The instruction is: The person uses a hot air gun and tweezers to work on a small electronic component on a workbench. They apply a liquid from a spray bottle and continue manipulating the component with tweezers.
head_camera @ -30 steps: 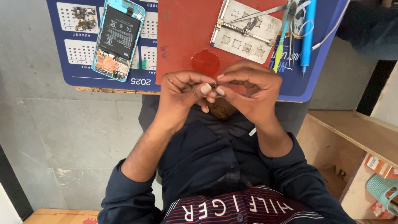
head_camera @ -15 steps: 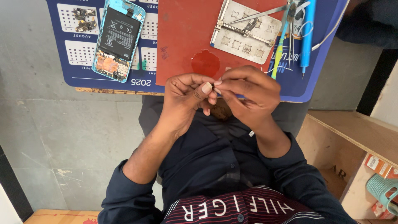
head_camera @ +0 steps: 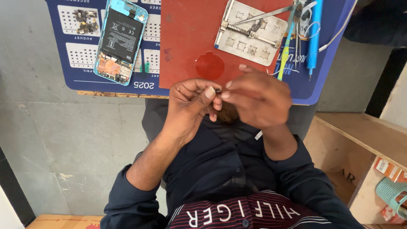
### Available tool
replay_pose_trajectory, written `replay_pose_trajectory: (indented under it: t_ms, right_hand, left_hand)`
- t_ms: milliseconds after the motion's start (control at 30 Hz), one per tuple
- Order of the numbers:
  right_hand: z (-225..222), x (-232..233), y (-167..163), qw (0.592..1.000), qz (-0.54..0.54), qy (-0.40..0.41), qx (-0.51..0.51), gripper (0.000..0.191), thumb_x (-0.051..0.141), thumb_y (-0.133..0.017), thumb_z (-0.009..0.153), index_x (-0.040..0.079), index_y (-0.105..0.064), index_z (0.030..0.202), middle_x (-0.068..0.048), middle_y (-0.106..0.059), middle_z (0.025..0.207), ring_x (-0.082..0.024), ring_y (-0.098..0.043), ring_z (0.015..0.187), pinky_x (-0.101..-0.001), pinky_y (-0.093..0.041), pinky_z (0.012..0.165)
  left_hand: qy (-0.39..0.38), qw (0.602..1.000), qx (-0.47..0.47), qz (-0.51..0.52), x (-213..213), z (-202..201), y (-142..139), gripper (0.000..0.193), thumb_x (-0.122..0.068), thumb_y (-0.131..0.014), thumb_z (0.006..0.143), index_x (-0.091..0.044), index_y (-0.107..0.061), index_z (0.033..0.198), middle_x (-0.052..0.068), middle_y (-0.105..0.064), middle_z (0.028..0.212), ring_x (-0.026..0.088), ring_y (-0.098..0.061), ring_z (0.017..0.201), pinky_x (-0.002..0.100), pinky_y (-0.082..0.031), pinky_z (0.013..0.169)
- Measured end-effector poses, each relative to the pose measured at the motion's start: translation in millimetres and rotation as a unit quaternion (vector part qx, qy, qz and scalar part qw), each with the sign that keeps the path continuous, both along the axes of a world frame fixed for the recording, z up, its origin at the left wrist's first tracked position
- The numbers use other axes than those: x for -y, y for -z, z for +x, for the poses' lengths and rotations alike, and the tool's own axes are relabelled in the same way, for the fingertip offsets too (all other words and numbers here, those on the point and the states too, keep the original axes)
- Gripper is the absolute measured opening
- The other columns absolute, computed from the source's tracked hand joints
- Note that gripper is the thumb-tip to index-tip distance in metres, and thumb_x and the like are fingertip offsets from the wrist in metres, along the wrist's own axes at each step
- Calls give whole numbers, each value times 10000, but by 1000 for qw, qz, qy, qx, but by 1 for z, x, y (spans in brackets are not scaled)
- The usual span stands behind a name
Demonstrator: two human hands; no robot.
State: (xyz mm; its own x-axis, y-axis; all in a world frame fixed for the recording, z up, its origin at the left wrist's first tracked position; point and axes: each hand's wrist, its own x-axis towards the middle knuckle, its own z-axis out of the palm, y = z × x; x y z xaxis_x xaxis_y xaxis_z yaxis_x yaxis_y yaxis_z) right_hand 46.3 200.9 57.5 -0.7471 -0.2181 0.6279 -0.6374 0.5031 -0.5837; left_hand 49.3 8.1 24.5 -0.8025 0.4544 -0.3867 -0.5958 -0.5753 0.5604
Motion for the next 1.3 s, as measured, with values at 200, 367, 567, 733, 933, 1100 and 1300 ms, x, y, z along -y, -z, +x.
replay_pose_trajectory:
  t_ms: [200, 367, 567, 733, 933, 1100, 1300]
  right_hand:
    - [-29, -27, 10, 976, 99, 160, 112, 285, -37, -790, 929, 2, -732, 1205, -135, -690, 1254, -334, -643, 1193, -434, -507, 1051]
    - [-48, -35, 32, 950, 228, 183, 106, 465, -95, -708, 894, -59, -654, 1355, -141, -574, 1426, -372, -510, 1353, -479, -384, 1166]
    - [-42, -43, 45, 954, 171, 181, 168, 380, -162, -673, 923, -5, -683, 1269, -116, -581, 1422, -324, -560, 1310, -420, -470, 1128]
    - [-44, -49, 48, 949, 163, 217, 161, 244, -123, -723, 930, 35, -692, 1112, -86, -590, 1263, -292, -570, 1198, -426, -459, 1042]
    - [-47, -47, 46, 950, 195, 231, 76, 154, -67, -744, 954, 43, -670, 1031, -63, -614, 1142, -275, -580, 1129, -459, -410, 1070]
    - [-40, -48, 42, 980, -5, 162, 113, 121, -120, -620, 1061, -31, -632, 1142, -123, -613, 1087, -212, -637, 917, -316, -535, 763]
    - [-20, -38, 42, 898, -351, -26, 266, 142, -34, -571, 1133, -27, -707, 1175, -129, -630, 1031, -122, -626, 657, -256, -528, 515]
  left_hand:
    - [-6, 999, -30, 10, 1, 1, -2, 183, -74, -685, 1030, 68, -706, 1144, 159, -745, 963, 204, -747, 845, 325, -644, 679]
    - [-34, 998, -56, -8, 3, -2, -5, 165, -33, -699, 1012, 59, -699, 1149, 180, -752, 1016, 224, -759, 910, 346, -662, 756]
    - [-49, 996, -67, -38, 8, -5, -8, 152, -9, -715, 994, 53, -690, 1130, 187, -749, 1018, 235, -768, 922, 351, -668, 769]
    - [-63, 992, -102, -46, 10, -8, -10, 126, 26, -708, 1003, 52, -677, 1123, 182, -745, 1036, 223, -761, 940, 344, -664, 788]
    - [-74, 983, -156, -66, 13, -10, -13, 167, 35, -709, 1008, 49, -678, 1172, 173, -747, 1028, 200, -751, 932, 335, -664, 788]
    - [-86, 979, -165, -89, 13, -12, -10, 176, 36, -713, 1003, 52, -705, 1177, 174, -751, 1027, 202, -756, 923, 333, -666, 786]
    - [-90, 974, -175, -112, 10, -12, -9, 140, 56, -723, 994, 68, -703, 1132, 181, -752, 1038, 202, -758, 935, 337, -667, 821]
